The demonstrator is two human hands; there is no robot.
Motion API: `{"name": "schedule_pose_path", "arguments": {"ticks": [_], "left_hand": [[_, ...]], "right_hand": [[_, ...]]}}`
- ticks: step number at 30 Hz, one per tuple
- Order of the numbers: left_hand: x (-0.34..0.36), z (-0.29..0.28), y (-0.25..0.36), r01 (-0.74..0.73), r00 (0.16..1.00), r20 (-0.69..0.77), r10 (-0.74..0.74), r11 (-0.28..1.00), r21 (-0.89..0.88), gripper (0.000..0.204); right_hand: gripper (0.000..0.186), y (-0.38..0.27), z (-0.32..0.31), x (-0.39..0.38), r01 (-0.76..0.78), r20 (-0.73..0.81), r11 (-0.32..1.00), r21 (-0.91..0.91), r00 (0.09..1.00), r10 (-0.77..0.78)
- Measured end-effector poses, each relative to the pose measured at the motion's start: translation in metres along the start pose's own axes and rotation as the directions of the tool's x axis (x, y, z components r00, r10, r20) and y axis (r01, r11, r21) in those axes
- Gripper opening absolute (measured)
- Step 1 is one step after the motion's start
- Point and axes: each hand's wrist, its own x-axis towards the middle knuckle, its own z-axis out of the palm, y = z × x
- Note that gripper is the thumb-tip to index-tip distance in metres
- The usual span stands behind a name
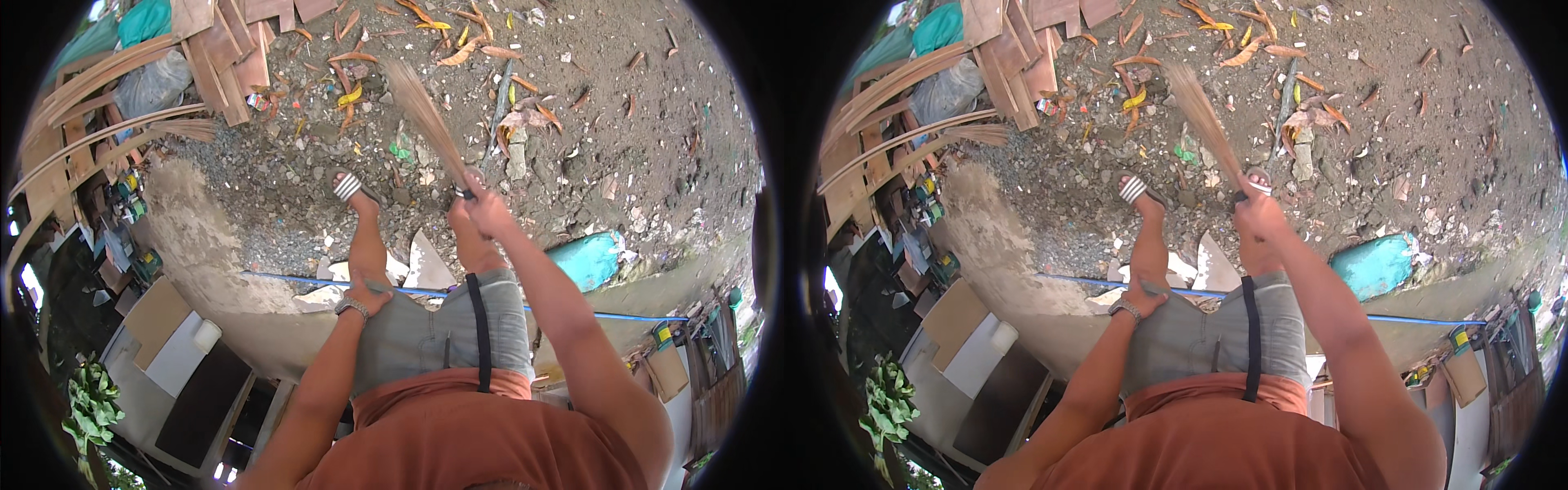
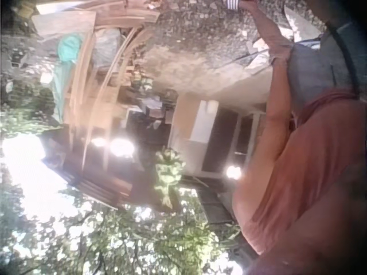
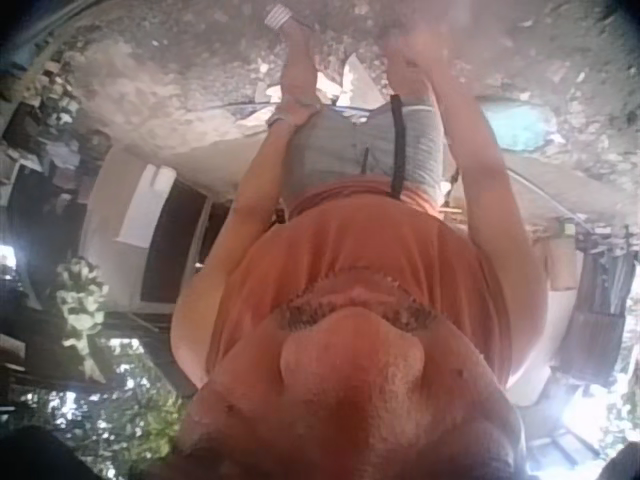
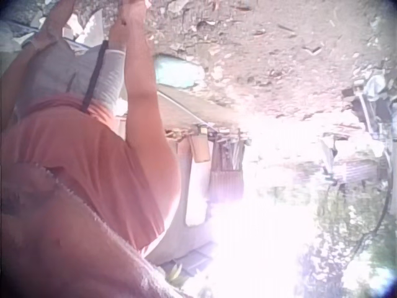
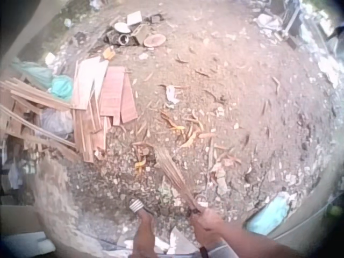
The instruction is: The person sweeps a cluttered outdoor yard with a traditional broom, gathering leaves and small debris. They occasionally pause to move larger items like a steering wheel, plastic containers, and wooden planks to continue sweeping.
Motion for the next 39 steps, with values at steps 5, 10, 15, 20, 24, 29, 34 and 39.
{"name": "schedule_pose_path", "arguments": {"ticks": [5, 10, 15, 20, 24, 29, 34, 39], "left_hand": [[0.048, -0.014, -0.010, -0.114, 0.993, -0.019, 0.113, 0.992, -0.062, 0.132], [0.072, -0.062, -0.013, -0.160, 0.985, -0.023, 0.168, 0.964, 0.211, 0.122], [0.077, -0.138, -0.038, -0.004, 0.999, 0.035, 0.002, 0.999, 0.046, 0.112], [0.094, -0.180, -0.073, -0.019, 0.999, 0.035, 0.016, 0.997, 0.077, 0.110], [0.116, -0.199, -0.096, -0.083, 0.993, 0.096, 0.072, 0.990, 0.112, 0.111], [0.123, -0.223, -0.118, -0.085, 0.982, 0.166, 0.086, 0.996, -0.014, 0.110], [0.123, -0.239, -0.127, -0.107, 0.976, 0.188, 0.111, 0.994, -0.031, 0.110], [0.129, -0.241, -0.128, -0.153, 0.969, 0.199, 0.149, 0.988, 0.006, 0.108]], "right_hand": [[0.057, -0.055, 0.075, 0.031, 0.296, 0.192, 0.948, -0.116, 0.943, -0.272], [0.031, -0.139, 0.045, 0.134, 0.086, -0.008, 0.970, -0.229, 0.996, -0.090], [0.067, -0.181, 0.029, 0.115, 0.142, -0.442, 0.985, -0.101, 0.880, -0.172], [0.066, -0.255, 0.163, 0.089, -0.040, -0.012, 0.994, 0.097, 0.999, 0.042], [0.064, -0.337, 0.298, 0.145, 0.186, 0.277, 0.983, 0.003, 0.944, -0.179], [0.063, -0.386, 0.315, 0.226, 0.047, 0.026, 0.989, 0.143, 0.998, -0.051], [0.073, -0.360, 0.274, 0.181, -0.037, -0.228, 0.801, 0.597, 0.950, 0.213], [0.076, -0.341, 0.333, 0.100, -0.034, -0.119, 0.967, 0.251, 0.991, 0.066]]}}
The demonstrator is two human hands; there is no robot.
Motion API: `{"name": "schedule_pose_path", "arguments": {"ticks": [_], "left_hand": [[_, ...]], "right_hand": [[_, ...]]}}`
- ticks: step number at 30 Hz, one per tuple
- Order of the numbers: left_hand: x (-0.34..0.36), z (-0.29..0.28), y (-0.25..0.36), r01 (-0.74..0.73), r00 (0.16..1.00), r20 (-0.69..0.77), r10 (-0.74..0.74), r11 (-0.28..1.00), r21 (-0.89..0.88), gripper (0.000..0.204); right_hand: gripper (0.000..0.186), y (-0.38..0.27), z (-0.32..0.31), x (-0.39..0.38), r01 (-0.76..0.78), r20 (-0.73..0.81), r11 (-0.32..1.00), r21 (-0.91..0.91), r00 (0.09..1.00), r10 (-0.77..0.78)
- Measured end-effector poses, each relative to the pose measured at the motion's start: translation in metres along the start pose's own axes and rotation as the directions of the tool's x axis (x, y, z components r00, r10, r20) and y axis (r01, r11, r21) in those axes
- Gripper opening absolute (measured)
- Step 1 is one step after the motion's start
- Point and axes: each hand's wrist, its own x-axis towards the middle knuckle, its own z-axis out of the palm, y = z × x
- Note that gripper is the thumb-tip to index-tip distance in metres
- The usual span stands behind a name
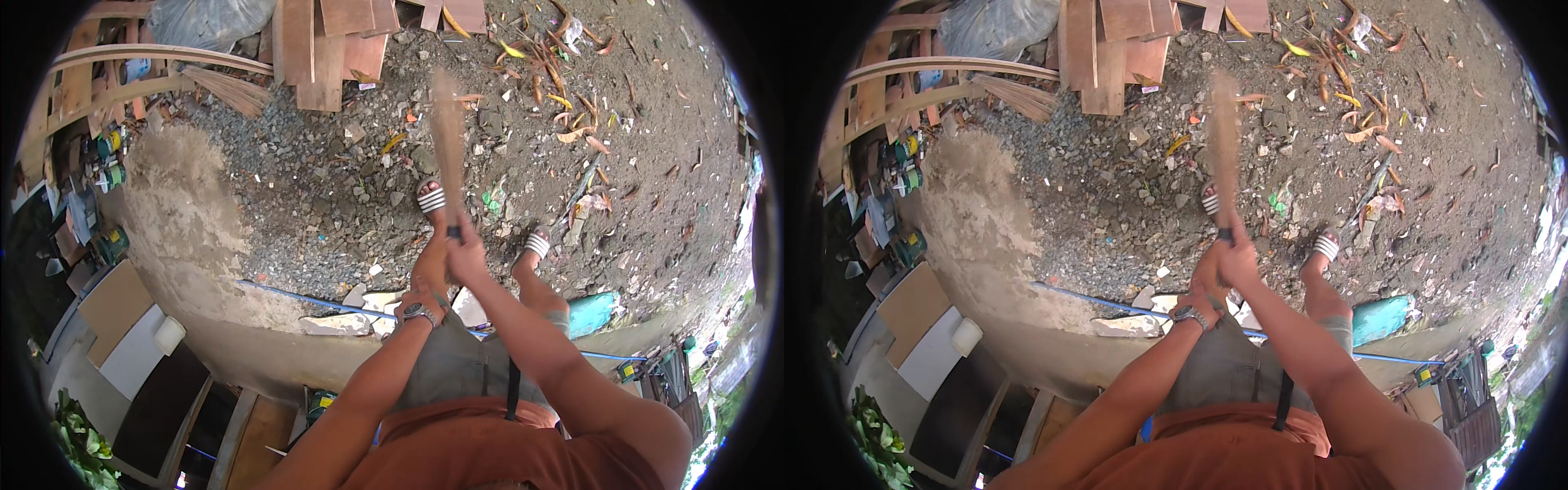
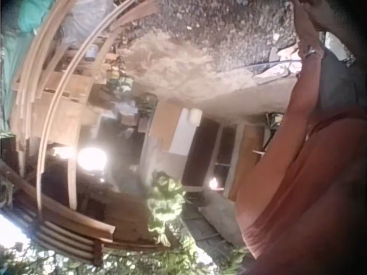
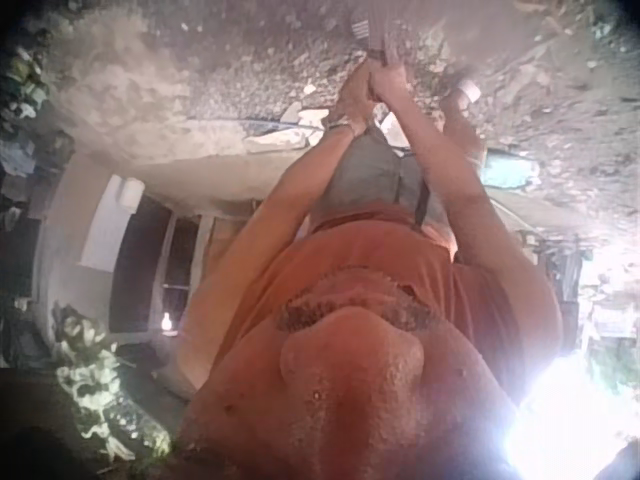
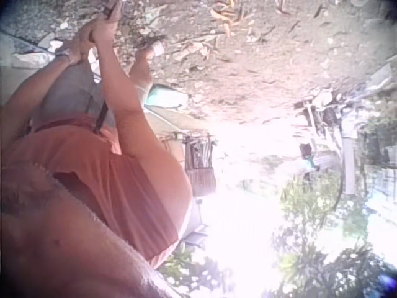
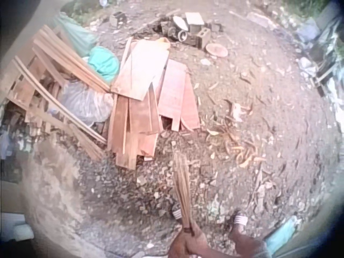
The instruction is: The person sweeps a cluttered outdoor yard with a traditional broom, gathering leaves and small debris. They occasionally pause to move larger items like a steering wheel, plastic containers, and wooden planks to continue sweeping.
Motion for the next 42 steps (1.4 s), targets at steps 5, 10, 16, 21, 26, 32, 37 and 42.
{"name": "schedule_pose_path", "arguments": {"ticks": [5, 10, 16, 21, 26, 32, 37, 42], "left_hand": [[0.009, 0.007, 0.001, -0.032, 0.999, 0.027, 0.029, 0.994, 0.106, 0.108], [0.007, 0.013, 0.005, 0.051, 0.999, 0.012, -0.051, 0.998, 0.025, 0.108], [-0.002, 0.010, 0.025, 0.068, 0.998, 0.001, -0.068, 0.997, 0.020, 0.109], [-0.004, 0.009, 0.035, 0.095, 0.995, 0.001, -0.095, 0.995, 0.031, 0.109], [0.000, 0.015, 0.037, 0.082, 0.996, -0.034, -0.080, 0.995, 0.056, 0.108], [-0.001, 0.010, 0.042, 0.081, 0.997, 0.009, -0.082, 0.991, 0.109, 0.104], [-0.006, 0.005, 0.043, 0.081, 0.997, -0.019, -0.080, 0.993, 0.088, 0.106], [-0.003, 0.005, 0.037, 0.082, 0.997, -0.017, -0.082, 0.996, 0.026, 0.108]], "right_hand": [[0.062, -0.022, 0.081, 0.050, 0.245, 0.411, 0.960, -0.133, 0.895, -0.172], [0.062, -0.049, 0.041, 0.151, 0.067, 0.045, 0.988, -0.141, 0.997, -0.061], [0.073, 0.002, -0.030, 0.100, -0.064, -0.170, 0.998, 0.022, 0.983, 0.067], [0.069, 0.033, -0.028, 0.020, -0.066, 0.004, 0.974, -0.216, 0.998, 0.069], [0.066, 0.029, -0.035, 0.045, 0.074, 0.302, 0.938, -0.339, 0.953, 0.034], [0.070, 0.044, -0.087, 0.043, 0.017, -0.035, 0.989, -0.149, 0.999, -0.023], [0.072, 0.038, -0.041, 0.003, 0.000, 0.140, 0.993, -0.118, 0.990, 0.017], [0.070, -0.043, -0.002, 0.096, 0.151, 0.278, 0.975, -0.164, 0.955, -0.101]]}}
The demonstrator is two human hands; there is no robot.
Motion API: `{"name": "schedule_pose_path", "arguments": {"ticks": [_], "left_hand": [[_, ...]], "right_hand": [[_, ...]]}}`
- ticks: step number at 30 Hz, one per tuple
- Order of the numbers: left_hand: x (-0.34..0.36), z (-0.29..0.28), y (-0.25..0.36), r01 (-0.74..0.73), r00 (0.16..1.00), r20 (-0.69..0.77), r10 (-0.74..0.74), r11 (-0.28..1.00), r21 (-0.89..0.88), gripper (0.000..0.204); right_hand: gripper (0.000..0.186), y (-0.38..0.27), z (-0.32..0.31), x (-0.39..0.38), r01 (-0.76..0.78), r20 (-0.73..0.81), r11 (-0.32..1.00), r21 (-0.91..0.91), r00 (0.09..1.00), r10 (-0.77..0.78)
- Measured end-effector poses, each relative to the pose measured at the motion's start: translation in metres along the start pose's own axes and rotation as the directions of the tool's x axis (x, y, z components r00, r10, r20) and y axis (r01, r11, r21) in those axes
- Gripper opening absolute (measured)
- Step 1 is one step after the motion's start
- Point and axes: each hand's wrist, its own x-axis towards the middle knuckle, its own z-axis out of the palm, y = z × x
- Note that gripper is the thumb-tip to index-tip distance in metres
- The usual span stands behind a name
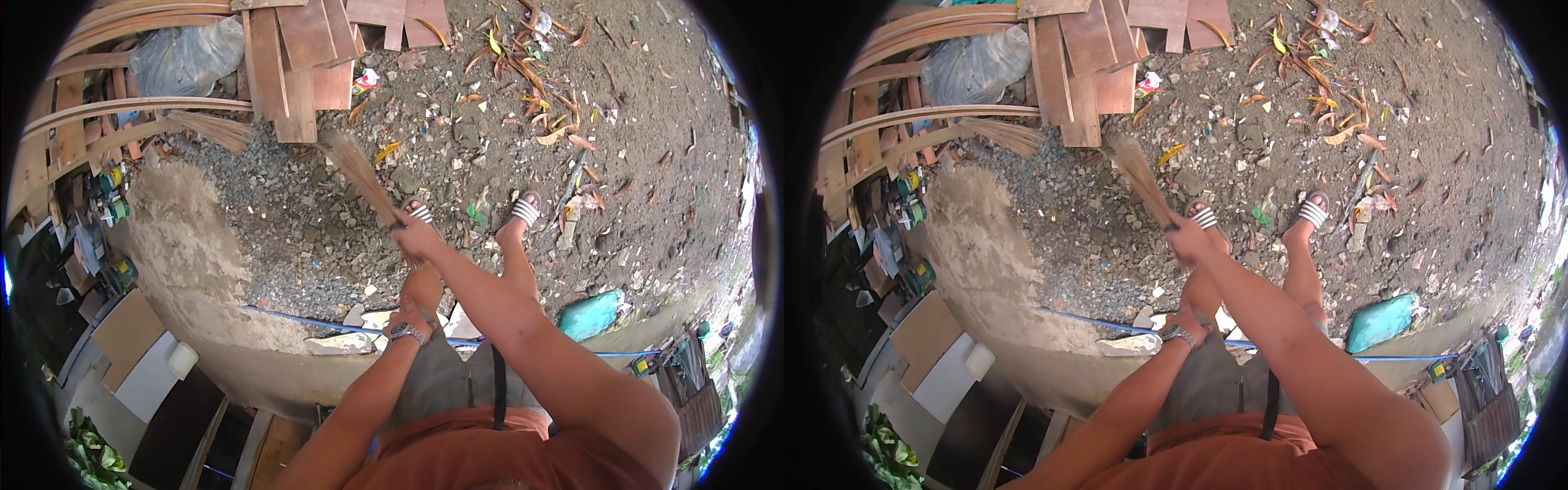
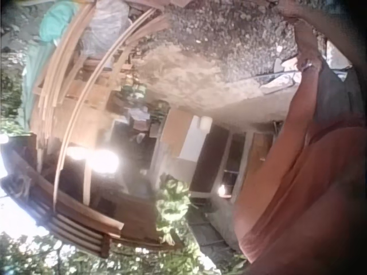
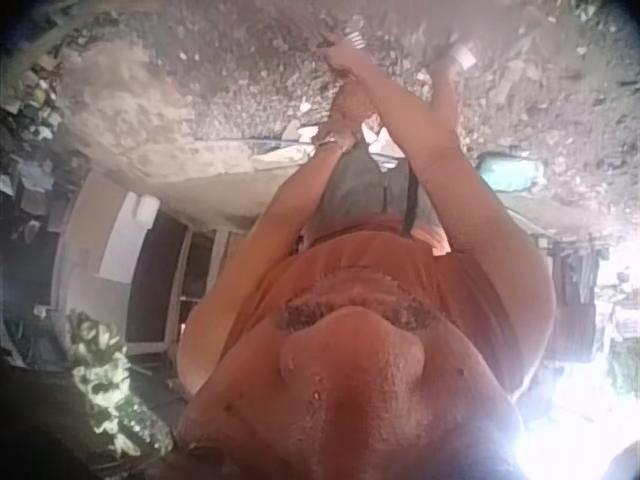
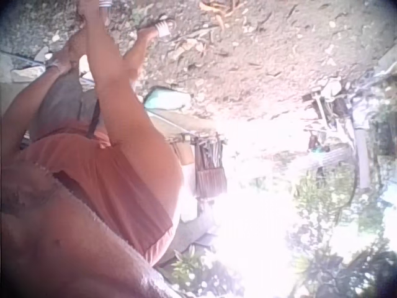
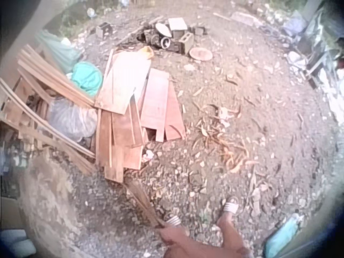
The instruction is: The person sweeps a cluttered outdoor yard with a traditional broom, gathering leaves and small debris. They occasionally pause to move larger items like a steering wheel, plastic containers, and wooden planks to continue sweeping.
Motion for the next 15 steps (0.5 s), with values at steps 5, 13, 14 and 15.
{"name": "schedule_pose_path", "arguments": {"ticks": [5, 13, 14, 15], "left_hand": [[0.000, 0.000, -0.005, 0.012, 1.000, 0.007, -0.012, 1.000, -0.015, 0.110], [0.003, -0.005, -0.007, -0.030, 0.999, 0.011, 0.030, 0.999, 0.012, 0.107], [0.003, -0.005, -0.007, -0.031, 0.999, 0.029, 0.031, 0.999, 0.018, 0.106], [0.004, -0.004, -0.008, -0.023, 0.999, 0.026, 0.023, 1.000, -0.004, 0.106]], "right_hand": [[0.069, -0.023, -0.048, 0.008, -0.074, -0.237, 0.800, 0.596, 0.935, 0.263], [0.076, -0.044, -0.027, -0.026, -0.038, -0.079, 0.623, 0.781, 0.984, 0.159], [0.075, -0.055, -0.028, -0.008, -0.043, 0.000, 0.594, 0.803, 0.997, 0.072], [0.074, -0.066, -0.032, 0.012, -0.155, 0.138, 0.575, 0.804, 0.988, 0.073]]}}
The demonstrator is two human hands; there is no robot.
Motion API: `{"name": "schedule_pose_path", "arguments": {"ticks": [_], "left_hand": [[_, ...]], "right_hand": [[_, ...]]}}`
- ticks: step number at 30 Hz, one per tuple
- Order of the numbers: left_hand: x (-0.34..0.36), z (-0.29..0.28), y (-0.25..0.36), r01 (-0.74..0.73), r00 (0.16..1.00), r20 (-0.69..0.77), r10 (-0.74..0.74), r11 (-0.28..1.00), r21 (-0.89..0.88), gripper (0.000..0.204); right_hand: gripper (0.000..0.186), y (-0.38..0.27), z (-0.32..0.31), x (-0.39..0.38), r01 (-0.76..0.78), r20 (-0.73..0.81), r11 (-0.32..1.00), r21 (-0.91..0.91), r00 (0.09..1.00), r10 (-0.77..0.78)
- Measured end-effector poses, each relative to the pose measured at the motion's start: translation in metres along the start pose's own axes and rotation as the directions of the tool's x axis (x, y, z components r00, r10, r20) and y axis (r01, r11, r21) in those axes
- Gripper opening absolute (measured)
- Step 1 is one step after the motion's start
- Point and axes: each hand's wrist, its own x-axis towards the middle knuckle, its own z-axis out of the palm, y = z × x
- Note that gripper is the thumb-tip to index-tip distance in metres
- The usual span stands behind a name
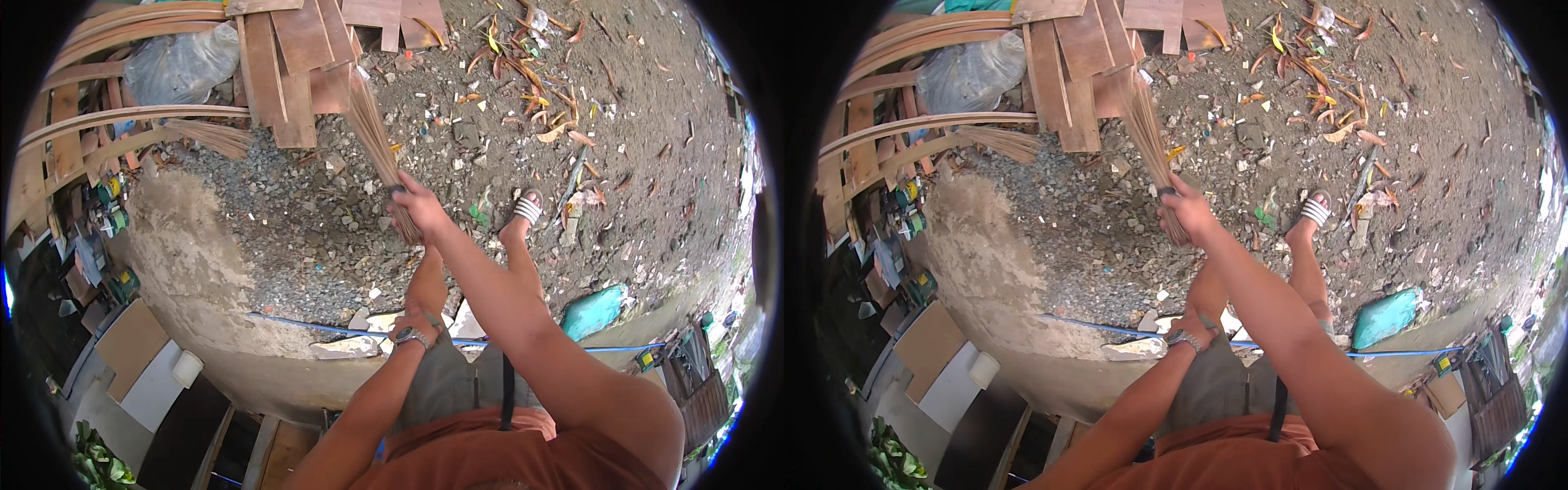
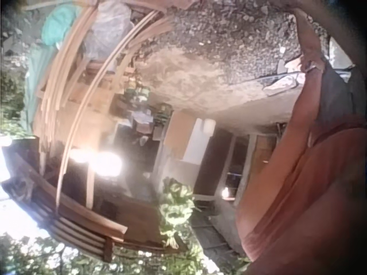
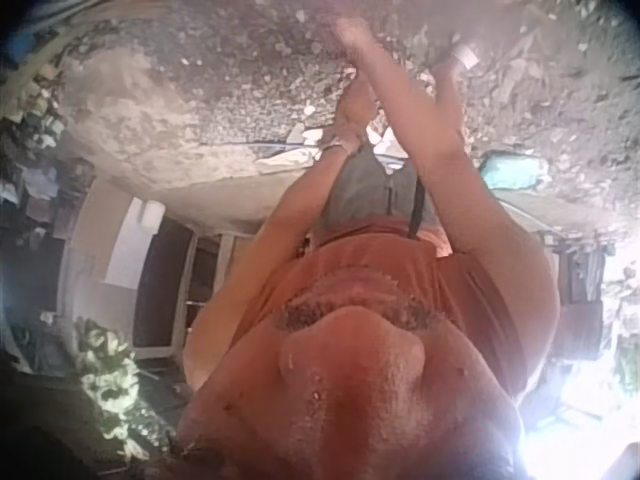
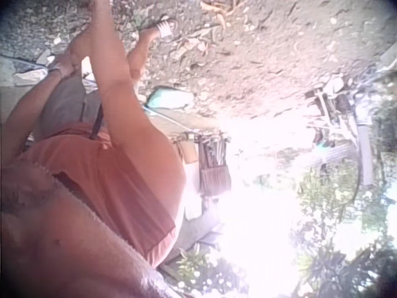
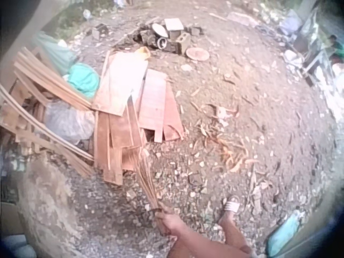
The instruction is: The person sweeps a cluttered outdoor yard with a traditional broom, gathering leaves and small debris. They occasionally pause to move larger items like a steering wheel, plastic containers, and wooden planks to continue sweeping.
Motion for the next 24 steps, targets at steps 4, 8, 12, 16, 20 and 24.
{"name": "schedule_pose_path", "arguments": {"ticks": [4, 8, 12, 16, 20, 24], "left_hand": [[-0.001, 0.001, 0.000, 0.042, 0.999, -0.006, -0.042, 0.999, 0.000, 0.105], [-0.002, 0.000, 0.002, 0.007, 1.000, -0.009, -0.007, 1.000, -0.011, 0.102], [0.000, -0.001, 0.002, -0.004, 0.999, -0.034, 0.004, 1.000, 0.000, 0.103], [0.004, 0.002, 0.001, 0.007, 1.000, -0.015, -0.007, 1.000, 0.016, 0.106], [0.006, 0.005, -0.002, 0.011, 1.000, -0.023, -0.010, 1.000, 0.028, 0.107], [0.004, 0.002, -0.001, -0.019, 1.000, -0.012, 0.019, 1.000, -0.012, 0.109]], "right_hand": [[0.074, -0.017, 0.014, 0.032, 0.112, -0.214, 0.991, 0.077, 0.972, -0.093], [0.077, 0.032, -0.006, -0.019, 0.251, -0.392, 0.964, 0.086, 0.898, -0.199], [0.079, 0.064, -0.015, -0.052, 0.306, -0.284, 0.939, -0.156, 0.897, -0.340], [0.076, 0.024, -0.001, -0.014, 0.063, -0.066, 0.998, 0.010, 0.996, -0.062], [0.072, -0.022, 0.010, 0.028, 0.075, -0.180, 0.986, 0.148, 0.983, -0.048], [0.074, 0.009, -0.012, -0.018, 0.197, -0.345, 0.980, 0.017, 0.921, -0.179]]}}
